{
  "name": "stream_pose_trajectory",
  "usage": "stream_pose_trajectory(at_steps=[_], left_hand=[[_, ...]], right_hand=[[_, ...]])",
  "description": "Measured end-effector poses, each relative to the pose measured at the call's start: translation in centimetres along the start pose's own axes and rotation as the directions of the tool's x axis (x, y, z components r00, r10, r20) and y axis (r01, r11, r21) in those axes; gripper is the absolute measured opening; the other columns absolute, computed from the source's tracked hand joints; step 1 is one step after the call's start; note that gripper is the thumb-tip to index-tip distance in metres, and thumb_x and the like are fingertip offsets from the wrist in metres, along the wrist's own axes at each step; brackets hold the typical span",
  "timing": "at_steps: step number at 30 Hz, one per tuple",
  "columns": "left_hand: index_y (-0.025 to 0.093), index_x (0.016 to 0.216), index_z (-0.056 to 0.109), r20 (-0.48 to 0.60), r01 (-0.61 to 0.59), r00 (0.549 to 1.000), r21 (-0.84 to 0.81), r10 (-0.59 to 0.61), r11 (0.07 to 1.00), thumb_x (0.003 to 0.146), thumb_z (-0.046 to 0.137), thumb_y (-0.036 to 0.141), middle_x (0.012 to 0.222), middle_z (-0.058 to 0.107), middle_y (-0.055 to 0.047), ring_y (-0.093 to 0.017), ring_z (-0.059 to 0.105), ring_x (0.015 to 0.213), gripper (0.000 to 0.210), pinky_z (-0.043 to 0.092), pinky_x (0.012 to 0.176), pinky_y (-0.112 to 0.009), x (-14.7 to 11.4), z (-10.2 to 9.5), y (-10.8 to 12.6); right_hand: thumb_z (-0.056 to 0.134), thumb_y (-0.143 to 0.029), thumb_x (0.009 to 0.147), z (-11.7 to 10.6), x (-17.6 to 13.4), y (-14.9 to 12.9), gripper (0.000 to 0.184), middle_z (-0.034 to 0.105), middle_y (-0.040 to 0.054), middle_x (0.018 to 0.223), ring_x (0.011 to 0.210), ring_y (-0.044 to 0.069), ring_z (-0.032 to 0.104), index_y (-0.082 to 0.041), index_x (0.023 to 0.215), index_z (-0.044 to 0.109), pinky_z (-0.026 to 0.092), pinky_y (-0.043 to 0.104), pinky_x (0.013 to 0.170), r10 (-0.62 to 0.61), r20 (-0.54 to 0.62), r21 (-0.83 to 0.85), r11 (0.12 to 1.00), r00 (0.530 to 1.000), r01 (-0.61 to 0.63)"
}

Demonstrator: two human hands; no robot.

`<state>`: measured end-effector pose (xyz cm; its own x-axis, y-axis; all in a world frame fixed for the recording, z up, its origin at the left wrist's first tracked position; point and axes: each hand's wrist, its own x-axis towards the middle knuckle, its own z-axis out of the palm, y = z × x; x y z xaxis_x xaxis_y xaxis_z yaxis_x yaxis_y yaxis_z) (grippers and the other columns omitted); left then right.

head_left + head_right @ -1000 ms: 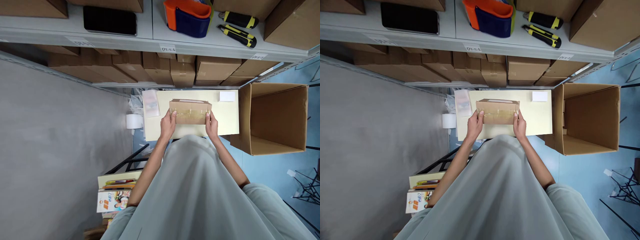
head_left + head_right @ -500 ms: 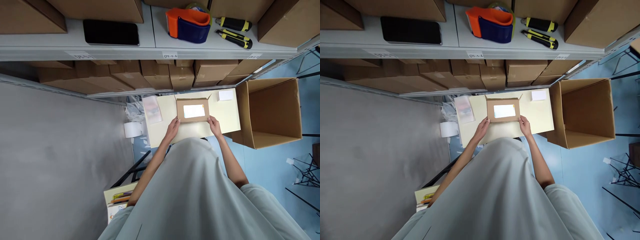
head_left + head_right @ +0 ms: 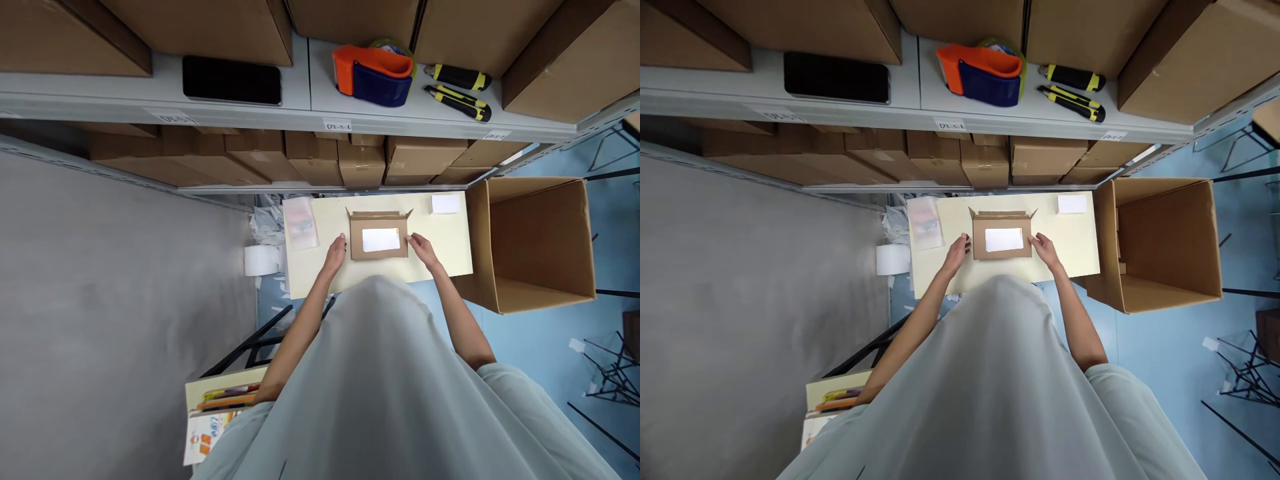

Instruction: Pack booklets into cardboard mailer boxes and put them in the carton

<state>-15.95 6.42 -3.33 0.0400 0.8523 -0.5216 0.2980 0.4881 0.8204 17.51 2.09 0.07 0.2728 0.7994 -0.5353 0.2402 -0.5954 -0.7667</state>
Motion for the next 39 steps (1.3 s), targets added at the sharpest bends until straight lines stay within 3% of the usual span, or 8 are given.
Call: stream_pose_trajectory(at_steps=[7, 13, 18, 23, 28, 31, 36, 39], left_hand=[[0.017, 0.119, 0.073, 0.016, 0.121, 0.993, -0.094, -0.120, 0.988, 0.103, 0.041, 0.084, 0.127, 0.080, -0.022, -0.032, 0.077, 0.116, 0.076, 0.059, 0.106, -0.046, 0.3, 0.7, 5.8], [0.017, 0.127, 0.071, -0.083, 0.013, 0.996, -0.203, -0.030, 0.979, 0.103, 0.046, 0.082, 0.136, 0.077, -0.020, -0.031, 0.075, 0.123, 0.074, 0.059, 0.110, -0.046, -3.4, 1.2, 8.2], [0.021, 0.123, 0.067, -0.156, -0.040, 0.988, -0.194, 0.010, 0.980, 0.098, 0.057, 0.079, 0.137, 0.076, -0.016, -0.029, 0.073, 0.129, 0.064, 0.060, 0.112, -0.045, -6.2, 2.0, 7.6], [0.023, 0.118, 0.065, -0.158, 0.078, 0.981, -0.211, -0.113, 0.974, 0.098, 0.058, 0.079, 0.131, 0.078, -0.016, -0.030, 0.075, 0.125, 0.060, 0.062, 0.110, -0.047, -7.5, 3.2, 5.1], [0.022, 0.111, 0.070, -0.171, 0.150, 0.966, -0.237, -0.194, 0.960, 0.097, 0.055, 0.081, 0.121, 0.077, -0.016, -0.030, 0.077, 0.116, 0.063, 0.065, 0.106, -0.049, -7.6, 3.5, 3.2], [0.020, 0.110, 0.069, -0.283, 0.154, 0.936, -0.203, -0.208, 0.967, 0.095, 0.062, 0.073, 0.116, 0.078, -0.014, -0.030, 0.075, 0.119, 0.055, 0.064, 0.105, -0.047, -7.1, 2.9, 2.7], [0.020, 0.142, 0.061, -0.499, 0.038, 0.867, 0.039, -0.013, 0.999, 0.094, 0.071, 0.036, 0.144, 0.068, -0.020, -0.030, 0.070, 0.127, 0.052, 0.059, 0.111, -0.048, -7.0, 1.6, 3.2], [0.021, 0.140, 0.067, -0.476, -0.046, 0.853, 0.338, 0.213, 0.940, 0.090, 0.072, 0.025, 0.147, 0.061, -0.020, -0.037, 0.060, 0.138, 0.051, 0.050, 0.121, -0.058, -7.6, 1.3, 3.9]], right_hand=[[0.075, -0.086, 0.082, -0.7, 2.9, -3.9, 0.069, 0.084, 0.0111, 0.118, 0.117, 0.029, 0.077, -0.020, 0.102, 0.079, 0.060, 0.053, 0.115, 0.001, 0.207, 0.122, 0.992, 0.978, -0.027], [0.082, -0.085, 0.078, -2.0, 1.5, -4.8, 0.083, 0.079, 0.0156, 0.137, 0.133, 0.034, 0.073, -0.019, 0.129, 0.076, 0.058, 0.057, 0.119, -0.094, 0.124, 0.217, 0.974, 0.988, 0.066], [0.072, -0.087, 0.087, -3.7, -0.6, -4.9, 0.075, 0.079, 0.0144, 0.133, 0.129, 0.033, 0.074, -0.021, 0.123, 0.074, 0.060, 0.054, 0.116, -0.233, 0.091, 0.203, 0.956, 0.968, 0.211], [0.067, -0.093, 0.083, -4.1, -1.4, -3.0, 0.076, 0.082, 0.0109, 0.108, 0.110, 0.030, 0.077, -0.022, 0.108, 0.074, 0.064, 0.051, 0.105, -0.138, 0.134, 0.122, 0.985, 0.981, 0.122], [0.068, -0.091, 0.080, -4.5, -1.5, -0.7, 0.078, 0.083, 0.0130, 0.113, 0.113, 0.033, 0.076, -0.020, 0.113, 0.075, 0.065, 0.052, 0.102, -0.069, 0.166, 0.125, 0.991, 0.984, 0.048], [0.068, -0.087, 0.082, -5.2, -1.6, 0.1, 0.081, 0.081, 0.0164, 0.121, 0.113, 0.034, 0.077, -0.018, 0.124, 0.071, 0.064, 0.052, 0.102, -0.073, 0.146, 0.109, 0.992, 0.987, 0.057], [0.067, -0.067, 0.094, -6.5, -2.2, 0.0, 0.074, 0.067, 0.0219, 0.146, 0.125, 0.035, 0.069, -0.019, 0.151, 0.060, 0.062, 0.057, 0.104, -0.278, -0.035, -0.202, 0.943, 0.960, 0.265], [0.060, -0.050, 0.103, -6.6, -2.8, -0.5, 0.051, 0.063, 0.0219, 0.145, 0.133, 0.038, 0.061, -0.020, 0.143, 0.069, 0.057, 0.062, 0.111, -0.439, -0.045, -0.461, 0.806, 0.898, 0.371]])
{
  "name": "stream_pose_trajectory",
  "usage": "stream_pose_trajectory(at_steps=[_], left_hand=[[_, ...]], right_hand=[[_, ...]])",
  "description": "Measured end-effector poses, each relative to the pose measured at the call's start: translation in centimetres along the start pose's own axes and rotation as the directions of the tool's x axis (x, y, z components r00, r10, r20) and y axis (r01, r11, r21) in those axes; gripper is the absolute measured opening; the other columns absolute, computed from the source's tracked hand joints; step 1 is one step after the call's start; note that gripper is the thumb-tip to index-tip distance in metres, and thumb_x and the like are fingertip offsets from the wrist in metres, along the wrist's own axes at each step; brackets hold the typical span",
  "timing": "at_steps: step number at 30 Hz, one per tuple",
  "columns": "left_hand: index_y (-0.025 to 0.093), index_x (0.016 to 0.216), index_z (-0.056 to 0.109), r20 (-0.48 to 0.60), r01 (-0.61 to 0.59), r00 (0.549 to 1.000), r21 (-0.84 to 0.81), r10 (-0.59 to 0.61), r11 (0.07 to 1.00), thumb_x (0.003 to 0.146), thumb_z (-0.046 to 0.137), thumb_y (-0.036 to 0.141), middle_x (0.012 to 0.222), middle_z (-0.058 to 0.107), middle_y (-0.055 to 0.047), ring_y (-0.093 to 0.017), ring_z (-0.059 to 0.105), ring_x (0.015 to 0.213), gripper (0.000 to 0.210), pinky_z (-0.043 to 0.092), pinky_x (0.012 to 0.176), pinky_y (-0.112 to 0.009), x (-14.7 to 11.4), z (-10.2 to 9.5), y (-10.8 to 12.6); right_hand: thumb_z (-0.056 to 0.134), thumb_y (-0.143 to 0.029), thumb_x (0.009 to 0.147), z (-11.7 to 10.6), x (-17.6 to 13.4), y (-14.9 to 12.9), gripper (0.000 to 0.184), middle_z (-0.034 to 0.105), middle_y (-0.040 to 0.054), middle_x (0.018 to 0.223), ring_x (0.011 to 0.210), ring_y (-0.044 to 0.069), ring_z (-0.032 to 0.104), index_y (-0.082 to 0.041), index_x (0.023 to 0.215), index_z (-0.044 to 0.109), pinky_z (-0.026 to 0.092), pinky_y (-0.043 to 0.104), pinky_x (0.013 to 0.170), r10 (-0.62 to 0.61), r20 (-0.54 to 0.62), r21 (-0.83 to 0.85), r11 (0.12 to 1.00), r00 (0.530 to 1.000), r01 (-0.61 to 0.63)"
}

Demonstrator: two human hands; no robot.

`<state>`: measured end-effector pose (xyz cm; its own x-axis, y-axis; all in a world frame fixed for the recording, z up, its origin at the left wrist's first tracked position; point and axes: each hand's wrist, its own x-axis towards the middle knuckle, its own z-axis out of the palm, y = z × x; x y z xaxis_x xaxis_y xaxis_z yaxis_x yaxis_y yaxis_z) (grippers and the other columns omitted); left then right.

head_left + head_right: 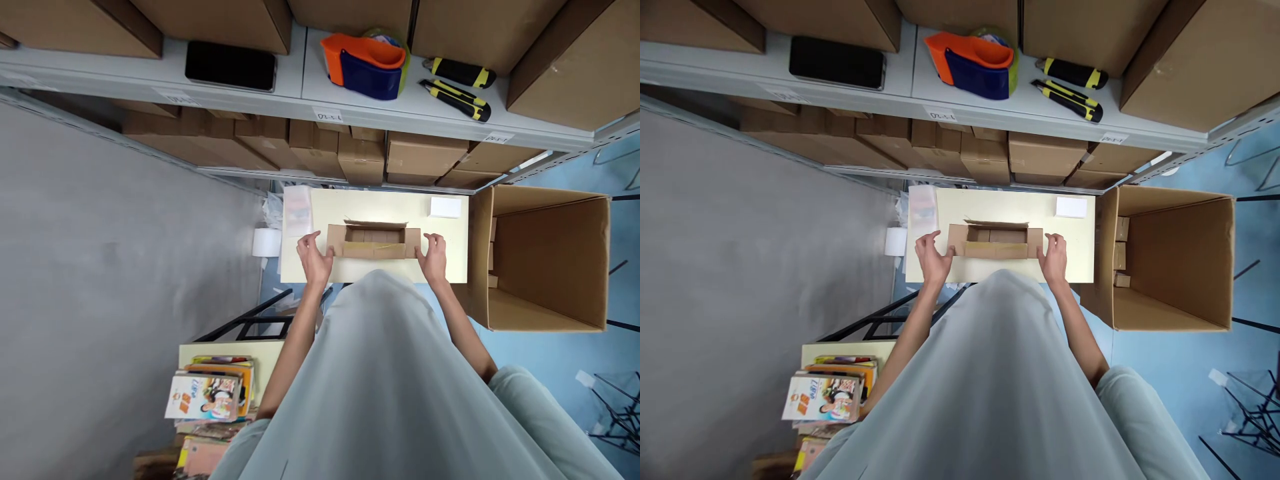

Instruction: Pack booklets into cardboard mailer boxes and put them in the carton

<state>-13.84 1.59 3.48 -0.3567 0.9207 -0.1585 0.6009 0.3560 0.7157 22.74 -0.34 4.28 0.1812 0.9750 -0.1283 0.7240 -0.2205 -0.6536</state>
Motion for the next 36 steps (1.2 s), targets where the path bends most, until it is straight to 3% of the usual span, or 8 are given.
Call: stream_pose_trajectory(at_steps=[5, 11, 14, 19, 22, 26, 30, 36], left_hand=[[0.023, 0.122, 0.078, 0.200, -0.117, 0.973, -0.006, 0.116, 0.993, 0.100, 0.055, 0.025, 0.127, 0.070, -0.017, -0.037, 0.064, 0.130, 0.033, 0.048, 0.122, -0.056, -0.6, 0.8, 0.4], [0.024, 0.126, 0.072, 0.329, 0.177, 0.938, -0.194, -0.106, 0.965, 0.107, 0.047, 0.057, 0.134, 0.077, -0.014, -0.028, 0.075, 0.115, 0.046, 0.056, 0.111, -0.045, -0.6, 2.2, -0.4], [0.025, 0.124, 0.070, 0.411, 0.233, 0.905, -0.274, -0.105, 0.933, 0.104, 0.050, 0.068, 0.131, 0.078, -0.012, -0.024, 0.076, 0.107, 0.051, 0.059, 0.104, -0.042, -0.4, 1.7, -0.4], [0.023, 0.098, 0.070, 0.495, 0.223, 0.868, -0.307, -0.045, 0.925, 0.099, 0.052, 0.078, 0.118, 0.079, -0.013, -0.028, 0.073, 0.118, 0.058, 0.059, 0.108, -0.043, -0.5, 0.2, 0.2], [0.023, 0.089, 0.070, 0.505, 0.212, 0.863, -0.317, -0.025, 0.925, 0.094, 0.060, 0.082, 0.138, 0.075, -0.018, -0.033, 0.067, 0.138, 0.060, 0.055, 0.116, -0.046, -0.9, -0.3, 0.2], [0.023, 0.089, 0.071, 0.546, 0.177, 0.837, -0.311, 0.023, 0.934, 0.077, 0.082, 0.080, 0.157, 0.064, -0.019, -0.037, 0.052, 0.159, 0.059, 0.050, 0.124, -0.052, -1.5, -0.4, -0.6], [0.023, 0.103, 0.073, 0.598, 0.182, 0.799, -0.336, 0.060, 0.924, 0.074, 0.089, 0.072, 0.165, 0.059, -0.018, -0.036, 0.054, 0.158, 0.059, 0.047, 0.128, -0.053, -1.4, -0.3, -2.1], [0.025, 0.124, 0.069, 0.632, 0.073, 0.767, -0.257, 0.111, 0.964, 0.073, 0.092, 0.034, 0.175, 0.047, -0.015, -0.036, 0.050, 0.161, 0.058, 0.050, 0.125, -0.053, -1.7, 0.3, -4.1]], right_hand=[[0.049, -0.046, 0.109, 1.4, 0.1, -0.5, 0.042, 0.073, 0.0185, 0.126, 0.116, 0.035, 0.069, -0.021, 0.121, 0.080, 0.060, 0.059, 0.109, -0.040, 0.144, 0.045, 0.998, 0.989, 0.033], [0.062, -0.079, 0.095, 3.1, 0.6, 0.1, 0.063, 0.081, 0.0139, 0.121, 0.100, 0.030, 0.080, -0.021, 0.109, 0.081, 0.070, 0.058, 0.099, 0.201, 0.290, 0.396, 0.865, 0.936, -0.309], [0.072, -0.085, 0.085, 2.6, 0.9, 0.2, 0.071, 0.082, 0.0124, 0.119, 0.100, 0.030, 0.080, -0.021, 0.114, 0.080, 0.073, 0.054, 0.090, 0.222, 0.344, 0.438, 0.822, 0.912, -0.365], [0.070, -0.075, 0.093, 1.0, 2.5, -0.9, 0.079, 0.077, 0.0100, 0.125, 0.077, 0.022, 0.075, -0.026, 0.155, 0.063, 0.069, 0.050, 0.087, 0.137, 0.350, 0.223, 0.949, 0.927, -0.224], [0.065, -0.068, 0.100, 0.7, 4.2, -2.0, 0.063, 0.072, 0.0114, 0.129, 0.076, 0.020, 0.071, -0.027, 0.148, 0.071, 0.063, 0.048, 0.098, 0.026, 0.290, 0.062, 0.997, 0.957, -0.046], [0.052, -0.064, 0.107, 1.6, 6.7, -2.7, 0.051, 0.074, 0.0120, 0.118, 0.084, 0.023, 0.070, -0.022, 0.115, 0.079, 0.058, 0.042, 0.097, -0.014, 0.231, 0.023, 1.000, 0.973, 0.009], [0.052, -0.059, 0.106, 3.6, 8.4, -2.3, 0.044, 0.079, 0.0108, 0.102, 0.094, 0.027, 0.071, -0.023, 0.091, 0.072, 0.054, 0.037, 0.090, 0.105, 0.211, -0.001, 0.994, 0.972, -0.107], [0.050, -0.060, 0.103, 5.7, 8.7, -1.1, 0.044, 0.082, 0.0148, 0.102, 0.097, 0.030, 0.072, -0.024, 0.083, 0.066, 0.053, 0.038, 0.090, 0.219, 0.196, -0.001, 0.975, 0.956, -0.223]])
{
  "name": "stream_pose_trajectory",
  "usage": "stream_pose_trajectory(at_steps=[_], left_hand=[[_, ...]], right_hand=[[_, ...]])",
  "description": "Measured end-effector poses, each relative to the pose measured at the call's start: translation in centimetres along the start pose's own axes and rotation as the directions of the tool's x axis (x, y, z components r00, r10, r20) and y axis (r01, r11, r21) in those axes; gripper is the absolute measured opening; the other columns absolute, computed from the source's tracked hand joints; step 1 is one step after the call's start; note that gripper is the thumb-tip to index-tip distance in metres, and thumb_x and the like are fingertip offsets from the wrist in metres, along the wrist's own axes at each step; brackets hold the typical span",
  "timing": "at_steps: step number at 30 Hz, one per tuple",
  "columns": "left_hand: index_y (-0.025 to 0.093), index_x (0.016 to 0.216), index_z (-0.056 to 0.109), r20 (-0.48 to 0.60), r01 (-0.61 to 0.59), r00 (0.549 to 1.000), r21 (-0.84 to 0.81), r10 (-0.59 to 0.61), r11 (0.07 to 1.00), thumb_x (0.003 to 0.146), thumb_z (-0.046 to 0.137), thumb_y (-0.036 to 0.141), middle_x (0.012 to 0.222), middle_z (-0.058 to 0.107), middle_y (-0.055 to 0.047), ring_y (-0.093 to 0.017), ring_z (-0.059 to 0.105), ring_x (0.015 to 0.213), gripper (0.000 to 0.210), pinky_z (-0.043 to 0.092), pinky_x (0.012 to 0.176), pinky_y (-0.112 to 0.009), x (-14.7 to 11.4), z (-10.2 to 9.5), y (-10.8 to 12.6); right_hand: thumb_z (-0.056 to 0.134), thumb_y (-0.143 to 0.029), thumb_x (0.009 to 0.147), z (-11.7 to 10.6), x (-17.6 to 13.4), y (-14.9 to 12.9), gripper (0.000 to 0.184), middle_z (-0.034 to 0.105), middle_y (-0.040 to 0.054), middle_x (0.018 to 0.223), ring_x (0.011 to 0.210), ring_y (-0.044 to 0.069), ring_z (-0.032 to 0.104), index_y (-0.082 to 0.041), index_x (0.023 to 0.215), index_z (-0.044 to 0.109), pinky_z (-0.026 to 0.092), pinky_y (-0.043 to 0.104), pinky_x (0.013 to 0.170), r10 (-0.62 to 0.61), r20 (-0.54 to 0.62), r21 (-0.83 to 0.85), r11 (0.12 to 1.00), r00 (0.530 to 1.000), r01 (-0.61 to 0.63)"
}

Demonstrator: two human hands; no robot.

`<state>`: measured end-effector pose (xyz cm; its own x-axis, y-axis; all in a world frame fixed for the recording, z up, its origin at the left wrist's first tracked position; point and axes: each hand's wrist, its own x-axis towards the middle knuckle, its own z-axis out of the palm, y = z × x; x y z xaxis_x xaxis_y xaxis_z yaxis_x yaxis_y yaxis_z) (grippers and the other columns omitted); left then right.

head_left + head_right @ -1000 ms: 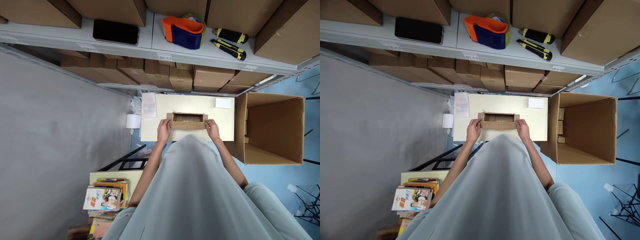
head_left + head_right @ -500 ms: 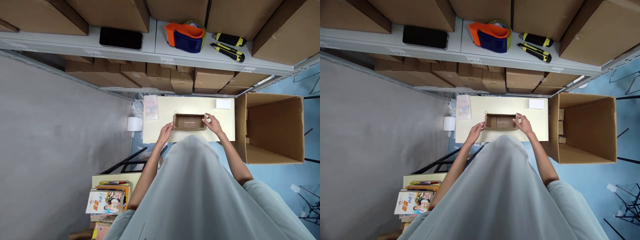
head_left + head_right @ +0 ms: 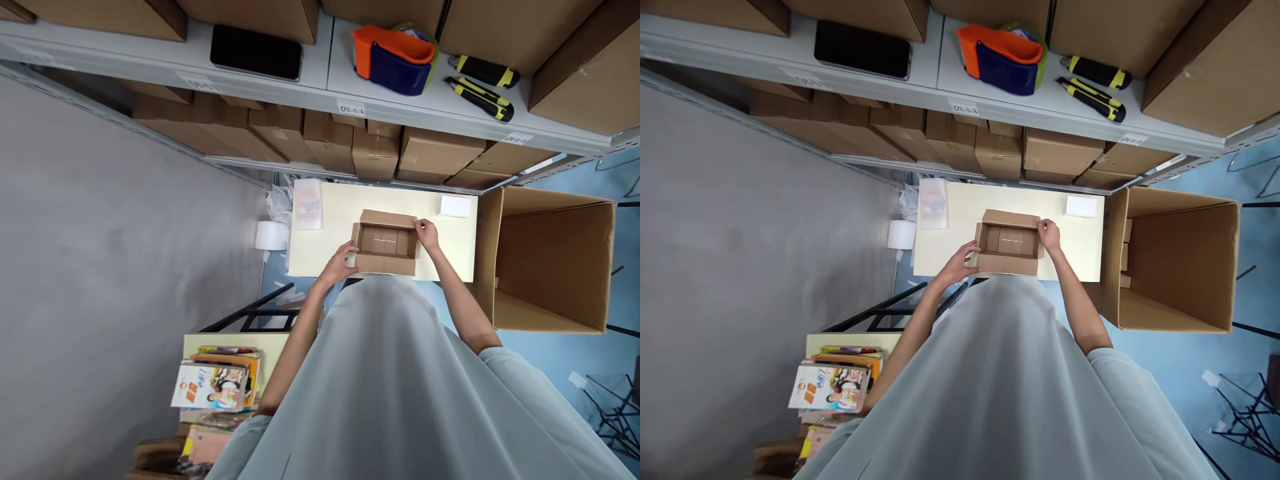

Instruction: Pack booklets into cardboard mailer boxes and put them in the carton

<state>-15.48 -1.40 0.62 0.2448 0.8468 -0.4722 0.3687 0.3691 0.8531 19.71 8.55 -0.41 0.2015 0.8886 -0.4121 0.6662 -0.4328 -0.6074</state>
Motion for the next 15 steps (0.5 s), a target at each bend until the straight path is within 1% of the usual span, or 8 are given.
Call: stream_pose_trajectory(at_steps=[2, 3, 5, 7, 9, 11, 13, 15], left_hand=[[0.026, 0.124, 0.067, -0.046, -0.009, 0.999, 0.103, 0.014, 0.995, 0.074, 0.088, 0.021, 0.174, 0.049, -0.013, -0.034, 0.051, 0.160, 0.055, 0.050, 0.125, -0.052, -0.1, 0.7, -0.1], [0.027, 0.123, 0.066, -0.076, -0.009, 0.997, 0.141, 0.020, 0.990, 0.075, 0.086, 0.017, 0.172, 0.051, -0.013, -0.034, 0.054, 0.158, 0.053, 0.050, 0.125, -0.052, -0.1, 1.1, -0.1], [0.027, 0.119, 0.063, -0.135, -0.004, 0.990, 0.202, 0.031, 0.979, 0.077, 0.082, 0.012, 0.167, 0.056, -0.011, -0.033, 0.060, 0.151, 0.049, 0.053, 0.122, -0.051, -0.1, 2.0, 0.3], [0.028, 0.115, 0.061, -0.185, 0.012, 0.982, 0.251, 0.036, 0.968, 0.081, 0.079, 0.010, 0.159, 0.062, -0.010, -0.033, 0.068, 0.141, 0.043, 0.057, 0.115, -0.050, 0.1, 2.7, 0.7], [0.028, 0.111, 0.059, -0.211, 0.024, 0.977, 0.280, 0.037, 0.960, 0.083, 0.077, 0.010, 0.151, 0.066, -0.009, -0.032, 0.073, 0.128, 0.038, 0.060, 0.106, -0.048, 0.4, 3.0, 1.0], [0.028, 0.108, 0.059, -0.210, 0.016, 0.977, 0.290, 0.047, 0.957, 0.084, 0.077, 0.010, 0.143, 0.067, -0.008, -0.030, 0.075, 0.120, 0.035, 0.061, 0.099, -0.045, 0.6, 2.9, 1.2], [0.028, 0.107, 0.060, -0.177, -0.016, 0.982, 0.287, 0.070, 0.958, 0.082, 0.079, 0.011, 0.138, 0.067, -0.008, -0.029, 0.075, 0.116, 0.035, 0.061, 0.098, -0.044, 0.6, 2.3, 1.3], [0.027, 0.108, 0.062, -0.116, -0.053, 0.989, 0.266, 0.087, 0.963, 0.080, 0.082, 0.013, 0.137, 0.066, -0.008, -0.028, 0.075, 0.115, 0.037, 0.062, 0.098, -0.043, 0.6, 1.4, 1.3]], right_hand=[[0.050, -0.063, 0.103, 0.2, 0.1, 0.4, 0.047, 0.082, 0.0164, 0.106, 0.101, 0.031, 0.073, -0.022, 0.091, 0.070, 0.054, 0.039, 0.093, 0.007, -0.002, 0.017, 1.000, 1.000, -0.007], [0.051, -0.064, 0.102, 0.3, 0.1, 0.6, 0.049, 0.082, 0.0170, 0.109, 0.103, 0.031, 0.073, -0.020, 0.099, 0.072, 0.054, 0.040, 0.094, 0.012, -0.007, 0.022, 1.000, 1.000, -0.012], [0.052, -0.065, 0.102, 0.3, 0.1, 0.8, 0.055, 0.081, 0.0177, 0.115, 0.107, 0.031, 0.073, -0.017, 0.119, 0.073, 0.055, 0.041, 0.097, 0.007, -0.021, 0.022, 1.000, 1.000, -0.006], [0.050, -0.063, 0.104, 0.3, 0.1, 0.8, 0.058, 0.080, 0.0186, 0.120, 0.112, 0.031, 0.073, -0.016, 0.130, 0.072, 0.056, 0.042, 0.101, -0.024, -0.026, -0.002, 1.000, 0.999, 0.024], [0.046, -0.061, 0.107, 0.3, 0.1, 0.6, 0.058, 0.079, 0.0197, 0.125, 0.117, 0.031, 0.072, -0.016, 0.128, 0.075, 0.056, 0.043, 0.104, -0.064, -0.017, -0.047, 0.997, 0.998, 0.063], [0.041, -0.059, 0.110, 0.1, 0.0, 0.3, 0.058, 0.079, 0.0206, 0.126, 0.119, 0.031, 0.071, -0.016, 0.121, 0.078, 0.056, 0.045, 0.107, -0.082, -0.011, -0.108, 0.991, 0.997, 0.080], [0.040, -0.055, 0.111, -0.2, -0.3, -0.2, 0.057, 0.078, 0.0203, 0.125, 0.118, 0.032, 0.071, -0.016, 0.120, 0.080, 0.057, 0.047, 0.108, -0.092, -0.013, -0.176, 0.980, 0.996, 0.088], [0.042, -0.051, 0.110, -0.8, -0.8, -1.0, 0.054, 0.077, 0.0201, 0.128, 0.115, 0.031, 0.071, -0.016, 0.123, 0.082, 0.057, 0.048, 0.109, -0.106, -0.023, -0.252, 0.963, 0.994, 0.097]])
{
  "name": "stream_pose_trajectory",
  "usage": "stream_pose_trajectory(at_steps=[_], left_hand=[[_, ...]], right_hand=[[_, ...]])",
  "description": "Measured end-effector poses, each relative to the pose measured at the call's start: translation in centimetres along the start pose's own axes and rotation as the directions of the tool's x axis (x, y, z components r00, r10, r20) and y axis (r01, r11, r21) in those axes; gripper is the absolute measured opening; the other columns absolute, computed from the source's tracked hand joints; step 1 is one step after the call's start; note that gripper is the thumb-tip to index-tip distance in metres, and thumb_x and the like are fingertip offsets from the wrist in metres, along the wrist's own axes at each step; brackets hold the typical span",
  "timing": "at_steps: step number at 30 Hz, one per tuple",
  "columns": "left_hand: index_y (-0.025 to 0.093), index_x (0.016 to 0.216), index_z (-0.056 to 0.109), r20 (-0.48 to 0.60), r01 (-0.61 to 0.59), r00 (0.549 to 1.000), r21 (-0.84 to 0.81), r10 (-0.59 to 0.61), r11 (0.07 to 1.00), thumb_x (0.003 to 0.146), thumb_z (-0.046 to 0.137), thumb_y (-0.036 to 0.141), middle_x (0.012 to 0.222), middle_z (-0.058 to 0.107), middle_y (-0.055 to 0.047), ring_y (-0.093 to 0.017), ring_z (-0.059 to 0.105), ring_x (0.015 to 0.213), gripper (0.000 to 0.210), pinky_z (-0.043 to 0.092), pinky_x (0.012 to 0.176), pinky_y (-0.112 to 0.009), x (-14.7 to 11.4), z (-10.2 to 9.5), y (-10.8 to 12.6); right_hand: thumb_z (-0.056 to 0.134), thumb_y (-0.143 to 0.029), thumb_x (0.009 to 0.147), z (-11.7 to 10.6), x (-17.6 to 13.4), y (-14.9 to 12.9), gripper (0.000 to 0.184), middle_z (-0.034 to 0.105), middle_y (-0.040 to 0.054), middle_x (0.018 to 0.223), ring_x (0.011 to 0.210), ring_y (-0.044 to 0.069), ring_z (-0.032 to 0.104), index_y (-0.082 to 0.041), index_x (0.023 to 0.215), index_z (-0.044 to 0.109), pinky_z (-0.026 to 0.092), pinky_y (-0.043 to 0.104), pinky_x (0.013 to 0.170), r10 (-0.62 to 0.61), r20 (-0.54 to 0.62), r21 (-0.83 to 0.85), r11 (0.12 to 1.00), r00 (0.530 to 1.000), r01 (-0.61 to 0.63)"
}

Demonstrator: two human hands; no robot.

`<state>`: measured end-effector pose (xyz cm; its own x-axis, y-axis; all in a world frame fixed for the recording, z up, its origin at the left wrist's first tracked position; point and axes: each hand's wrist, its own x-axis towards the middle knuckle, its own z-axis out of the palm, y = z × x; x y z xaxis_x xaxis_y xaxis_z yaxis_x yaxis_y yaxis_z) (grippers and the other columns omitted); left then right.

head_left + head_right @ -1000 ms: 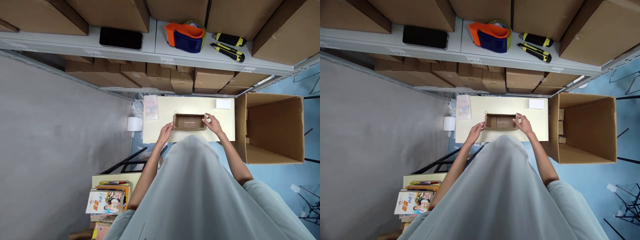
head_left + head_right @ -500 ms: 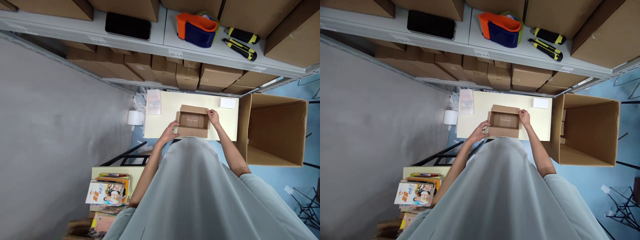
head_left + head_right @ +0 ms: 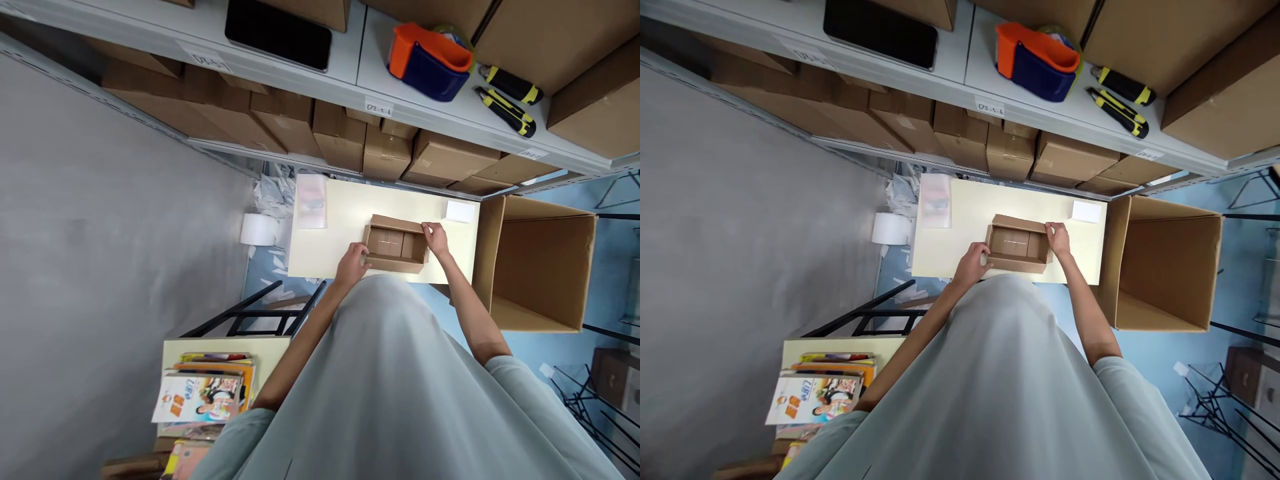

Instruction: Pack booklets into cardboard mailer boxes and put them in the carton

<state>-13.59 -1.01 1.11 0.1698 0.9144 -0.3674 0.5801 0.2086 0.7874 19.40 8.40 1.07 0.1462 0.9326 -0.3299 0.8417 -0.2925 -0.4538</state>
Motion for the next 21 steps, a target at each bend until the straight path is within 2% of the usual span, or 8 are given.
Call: stream_pose_trajectory(at_steps=[5, 8, 10, 13, 15, 17, 19, 21], left_hand=[[0.026, 0.108, 0.071, 0.088, -0.062, 0.993, -0.135, 0.074, 0.989, 0.087, 0.083, 0.027, 0.136, 0.072, -0.007, -0.028, 0.076, 0.119, 0.024, 0.062, 0.107, -0.044, 0.3, -3.3, -1.5], [0.026, 0.114, 0.071, -0.030, -0.050, 0.999, -0.210, 0.044, 0.976, 0.097, 0.074, 0.036, 0.127, 0.078, -0.006, -0.026, 0.078, 0.115, 0.019, 0.062, 0.109, -0.044, 1.2, -6.3, -3.9], [0.026, 0.118, 0.070, -0.156, -0.020, 0.988, -0.221, -0.015, 0.975, 0.101, 0.069, 0.036, 0.129, 0.079, -0.007, -0.025, 0.078, 0.114, 0.021, 0.063, 0.109, -0.044, 2.3, -8.5, -6.2], [0.025, 0.123, 0.068, -0.299, 0.063, 0.946, -0.207, -0.125, 0.976, 0.101, 0.067, 0.034, 0.133, 0.077, -0.011, -0.027, 0.078, 0.116, 0.024, 0.065, 0.104, -0.045, 4.5, -11.5, -10.4], [0.023, 0.126, 0.066, -0.342, 0.140, 0.918, -0.192, -0.200, 0.971, 0.099, 0.068, 0.032, 0.135, 0.075, -0.015, -0.030, 0.077, 0.119, 0.029, 0.066, 0.102, -0.047, 6.3, -12.8, -12.9], [0.021, 0.132, 0.065, -0.355, 0.217, 0.896, -0.175, -0.267, 0.960, 0.096, 0.070, 0.030, 0.139, 0.071, -0.019, -0.034, 0.075, 0.124, 0.037, 0.064, 0.106, -0.050, 8.3, -13.6, -14.8], [0.019, 0.137, 0.063, -0.342, 0.254, 0.892, -0.162, -0.296, 0.954, 0.092, 0.073, 0.028, 0.144, 0.068, -0.021, -0.036, 0.070, 0.133, 0.047, 0.059, 0.116, -0.054, 10.1, -13.8, -16.2], [0.018, 0.140, 0.062, -0.312, 0.235, 0.909, -0.162, -0.276, 0.958, 0.089, 0.077, 0.028, 0.147, 0.066, -0.021, -0.038, 0.064, 0.143, 0.054, 0.051, 0.125, -0.056, 11.4, -13.6, -17.1]], right_hand=[[0.048, -0.038, 0.107, -2.2, -1.3, -4.2, 0.048, 0.066, 0.0251, 0.145, 0.126, 0.038, 0.064, -0.013, 0.131, 0.081, 0.056, 0.057, 0.108, -0.090, -0.159, -0.252, 0.967, 0.983, 0.048], [0.048, -0.037, 0.109, -2.6, -1.9, -9.3, 0.047, 0.064, 0.0247, 0.149, 0.133, 0.041, 0.057, -0.014, 0.136, 0.079, 0.051, 0.063, 0.114, -0.247, -0.264, -0.309, 0.937, 0.932, 0.161], [0.047, -0.038, 0.112, -1.6, -2.0, -13.5, 0.045, 0.066, 0.0216, 0.148, 0.130, 0.039, 0.058, -0.017, 0.135, 0.079, 0.050, 0.062, 0.116, -0.323, -0.269, -0.264, 0.931, 0.907, 0.253], [0.046, -0.038, 0.114, 2.2, -1.6, -19.8, 0.043, 0.072, 0.0184, 0.142, 0.129, 0.036, 0.062, -0.018, 0.133, 0.079, 0.051, 0.057, 0.117, -0.404, -0.165, -0.111, 0.914, 0.900, 0.390], [0.047, -0.036, 0.114, 6.0, -0.8, -23.2, 0.041, 0.076, 0.0162, 0.136, 0.126, 0.033, 0.066, -0.019, 0.135, 0.077, 0.052, 0.052, 0.118, -0.412, -0.018, 0.016, 0.911, 0.911, 0.412], [0.051, -0.033, 0.111, 10.2, 0.4, -25.8, 0.035, 0.078, 0.0140, 0.135, 0.120, 0.030, 0.071, -0.020, 0.133, 0.076, 0.055, 0.046, 0.114, -0.339, 0.176, 0.096, 0.940, 0.924, 0.327], [0.057, -0.031, 0.108, 14.3, 1.7, -27.6, 0.029, 0.080, 0.0125, 0.132, 0.118, 0.028, 0.073, -0.021, 0.129, 0.074, 0.056, 0.043, 0.112, -0.195, 0.349, 0.105, 0.980, 0.917, 0.168], [0.065, -0.031, 0.103, 17.7, 2.7, -28.5, 0.026, 0.080, 0.0137, 0.129, 0.119, 0.029, 0.073, -0.020, 0.125, 0.072, 0.054, 0.042, 0.112, -0.068, 0.430, 0.118, 0.993, 0.900, 0.019]])
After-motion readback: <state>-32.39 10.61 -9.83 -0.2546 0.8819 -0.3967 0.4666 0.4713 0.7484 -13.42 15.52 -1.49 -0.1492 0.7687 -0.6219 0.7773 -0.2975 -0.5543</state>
